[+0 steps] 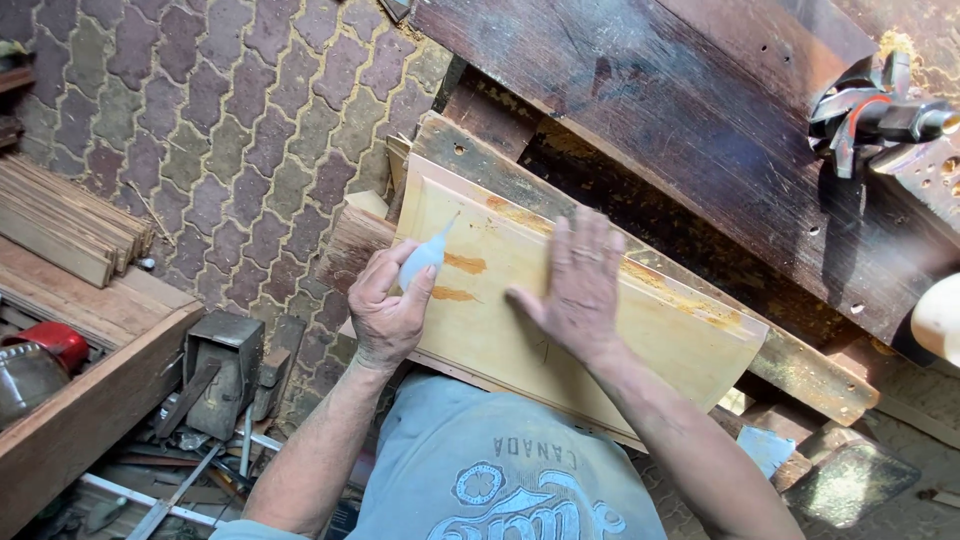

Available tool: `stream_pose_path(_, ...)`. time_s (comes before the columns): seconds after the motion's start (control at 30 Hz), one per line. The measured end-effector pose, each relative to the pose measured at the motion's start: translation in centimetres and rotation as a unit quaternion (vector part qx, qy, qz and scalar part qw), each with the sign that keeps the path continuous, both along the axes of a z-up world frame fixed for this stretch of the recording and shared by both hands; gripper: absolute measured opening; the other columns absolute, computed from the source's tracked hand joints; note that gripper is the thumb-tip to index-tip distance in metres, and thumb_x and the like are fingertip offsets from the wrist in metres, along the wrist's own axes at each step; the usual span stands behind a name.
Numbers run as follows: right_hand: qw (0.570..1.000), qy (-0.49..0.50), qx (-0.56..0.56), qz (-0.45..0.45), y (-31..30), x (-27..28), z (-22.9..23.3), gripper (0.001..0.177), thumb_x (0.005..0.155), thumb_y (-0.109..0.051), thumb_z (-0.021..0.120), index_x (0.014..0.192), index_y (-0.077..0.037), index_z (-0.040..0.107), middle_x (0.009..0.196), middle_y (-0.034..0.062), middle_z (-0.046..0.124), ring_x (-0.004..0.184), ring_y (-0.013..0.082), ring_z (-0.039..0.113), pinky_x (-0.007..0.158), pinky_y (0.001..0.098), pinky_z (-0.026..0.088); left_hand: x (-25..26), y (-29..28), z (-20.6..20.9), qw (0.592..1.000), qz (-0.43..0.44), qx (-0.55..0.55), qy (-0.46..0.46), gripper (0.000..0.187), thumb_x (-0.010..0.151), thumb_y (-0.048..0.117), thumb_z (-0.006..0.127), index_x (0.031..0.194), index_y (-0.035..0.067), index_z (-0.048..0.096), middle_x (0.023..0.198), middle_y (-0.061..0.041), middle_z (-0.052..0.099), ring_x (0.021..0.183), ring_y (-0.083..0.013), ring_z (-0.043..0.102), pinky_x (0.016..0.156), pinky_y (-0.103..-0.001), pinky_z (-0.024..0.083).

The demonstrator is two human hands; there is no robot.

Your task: Applying wood glue to the grooves of a decorative wooden panel and wiping away excess with a rag.

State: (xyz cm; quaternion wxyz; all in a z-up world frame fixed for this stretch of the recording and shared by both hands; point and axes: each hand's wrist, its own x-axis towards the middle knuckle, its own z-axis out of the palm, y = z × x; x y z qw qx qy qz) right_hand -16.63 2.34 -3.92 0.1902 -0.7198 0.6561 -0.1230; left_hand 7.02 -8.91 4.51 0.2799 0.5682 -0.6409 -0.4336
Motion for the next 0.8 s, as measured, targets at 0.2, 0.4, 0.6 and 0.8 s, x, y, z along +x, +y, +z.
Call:
stream_pose_path(0.2,0.991,0.055,0.046,-0.117,6.1,-1.6,1.3,0.109,0.092,-0.066,0.064,0.164,-0.002,0.013,0.173,0.0215,0.002,0.163,0.0354,-0.004,0.132,0.053,-0.004,0.0,-0.9,-1.5,0.995,-0.079,-0.063,-0.006,0.022,0.089,0.006,0.078,0.105,-0.005,0.068,0.112,-0.017,0.071,0.098,-0.0307,0.069,0.087,-0.038,0.056)
stream_pose_path(0.4,0.996,-0.012,0.031,-0.083,1.9,2.6,1.5,0.104,0.093,-0.063,0.066,0.16,0.003,0.024,0.169,0.0272,0.014,0.159,0.043,0.004,0.128,0.058,0.0,-2.0,-2.0,-1.8,0.966,-0.204,-0.148,-0.064,0.018,0.08,0.007,0.079,0.088,0.001,0.064,0.112,-0.014,0.072,0.092,-0.0318,0.066,0.085,-0.045,0.05)
stream_pose_path(0.6,0.997,-0.064,-0.027,-0.018,2.6,2.3,2.2,0.086,0.098,-0.056,0.069,0.161,-0.008,0.034,0.171,0.0211,0.021,0.162,0.0411,0.01,0.133,0.0563,0.005,-4.2,-2.7,-1.9,0.944,-0.265,-0.153,-0.124,0.016,0.081,0.011,0.078,0.085,0.004,0.065,0.103,-0.009,0.071,0.087,-0.0284,0.063,0.087,-0.045,0.046)
stream_pose_path(0.8,0.992,-0.018,-0.043,-0.121,12.1,-1.0,-0.6,0.087,0.094,-0.054,0.072,0.157,-0.006,0.037,0.168,0.0249,0.02,0.158,0.0421,0.014,0.129,0.0602,0.007,-4.9,-2.9,-2.3,0.933,-0.291,-0.164,-0.138,0.014,0.082,0.011,0.077,0.085,0.005,0.066,0.107,-0.01,0.072,0.091,-0.0271,0.064,0.089,-0.045,0.045)
